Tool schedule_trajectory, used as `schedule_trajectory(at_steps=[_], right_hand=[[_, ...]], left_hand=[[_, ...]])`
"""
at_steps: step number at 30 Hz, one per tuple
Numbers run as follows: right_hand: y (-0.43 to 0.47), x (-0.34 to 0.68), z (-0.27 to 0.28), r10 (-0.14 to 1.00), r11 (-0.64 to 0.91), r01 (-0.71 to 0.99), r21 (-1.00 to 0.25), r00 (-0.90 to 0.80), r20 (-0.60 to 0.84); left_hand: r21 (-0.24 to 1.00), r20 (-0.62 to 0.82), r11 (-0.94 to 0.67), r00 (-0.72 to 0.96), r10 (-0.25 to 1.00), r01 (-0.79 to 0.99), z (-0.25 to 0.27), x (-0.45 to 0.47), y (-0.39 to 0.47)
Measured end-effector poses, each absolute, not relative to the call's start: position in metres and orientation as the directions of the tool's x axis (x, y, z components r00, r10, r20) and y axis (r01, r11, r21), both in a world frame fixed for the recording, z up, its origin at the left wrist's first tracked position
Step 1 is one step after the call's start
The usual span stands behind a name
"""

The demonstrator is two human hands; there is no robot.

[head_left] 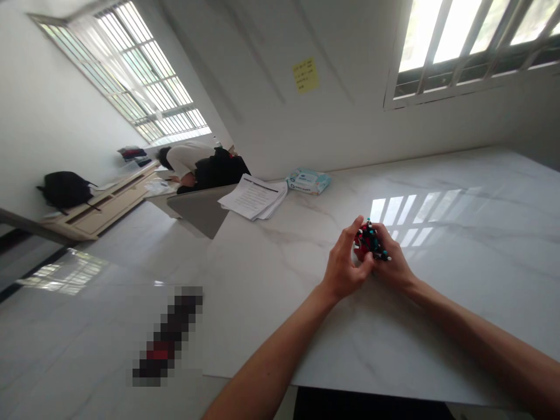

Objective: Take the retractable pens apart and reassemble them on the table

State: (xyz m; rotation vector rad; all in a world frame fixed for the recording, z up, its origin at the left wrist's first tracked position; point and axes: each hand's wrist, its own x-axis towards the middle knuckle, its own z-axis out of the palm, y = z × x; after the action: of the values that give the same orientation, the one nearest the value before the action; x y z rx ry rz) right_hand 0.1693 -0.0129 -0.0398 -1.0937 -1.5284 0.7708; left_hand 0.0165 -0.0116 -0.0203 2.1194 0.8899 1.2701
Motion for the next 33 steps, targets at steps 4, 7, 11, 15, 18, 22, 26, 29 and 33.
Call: schedule_trajectory(at_steps=[4,7,11,15,18,22,26,29,33], right_hand=[[-0.010,0.171,-0.039,0.933,0.359,0.186,-0.915,-0.051,0.356],[-0.005,0.178,-0.039,0.926,0.325,0.215,-0.921,0.126,0.356],[0.000,0.190,-0.036,0.879,0.289,0.246,-0.925,0.316,0.358],[0.002,0.194,-0.034,0.902,0.285,0.171,-0.943,0.286,0.325],[0.004,0.192,-0.037,0.912,0.279,0.136,-0.951,0.272,0.307],[0.010,0.191,-0.041,0.918,0.265,0.135,-0.955,0.266,0.292],[0.017,0.193,-0.037,0.947,0.218,0.000,-0.976,0.243,0.212],[0.018,0.194,-0.033,0.969,0.147,-0.139,-0.979,0.217,0.115],[0.022,0.199,-0.035,0.984,-0.092,-0.489,-0.868,0.090,-0.155]], left_hand=[[0.724,0.544,-0.626,0.318,0.777,0.291,-0.021,0.016,-0.011],[0.716,0.562,-0.639,0.311,0.766,0.281,-0.017,0.017,-0.013],[0.708,0.569,-0.648,0.316,0.759,0.283,-0.012,0.017,-0.016],[0.723,0.531,-0.620,0.329,0.781,0.304,-0.016,0.016,-0.016],[0.706,0.501,-0.622,0.382,0.777,0.339,-0.019,0.016,-0.013],[0.686,0.458,-0.588,0.374,0.806,0.428,-0.009,0.013,-0.008],[0.642,0.323,-0.596,0.535,0.781,0.482,0.017,0.005,-0.025],[0.535,0.162,-0.611,0.639,0.752,0.583,0.025,-0.005,-0.053],[0.501,0.029,-0.631,0.717,0.696,0.592,0.009,-0.020,-0.078]])
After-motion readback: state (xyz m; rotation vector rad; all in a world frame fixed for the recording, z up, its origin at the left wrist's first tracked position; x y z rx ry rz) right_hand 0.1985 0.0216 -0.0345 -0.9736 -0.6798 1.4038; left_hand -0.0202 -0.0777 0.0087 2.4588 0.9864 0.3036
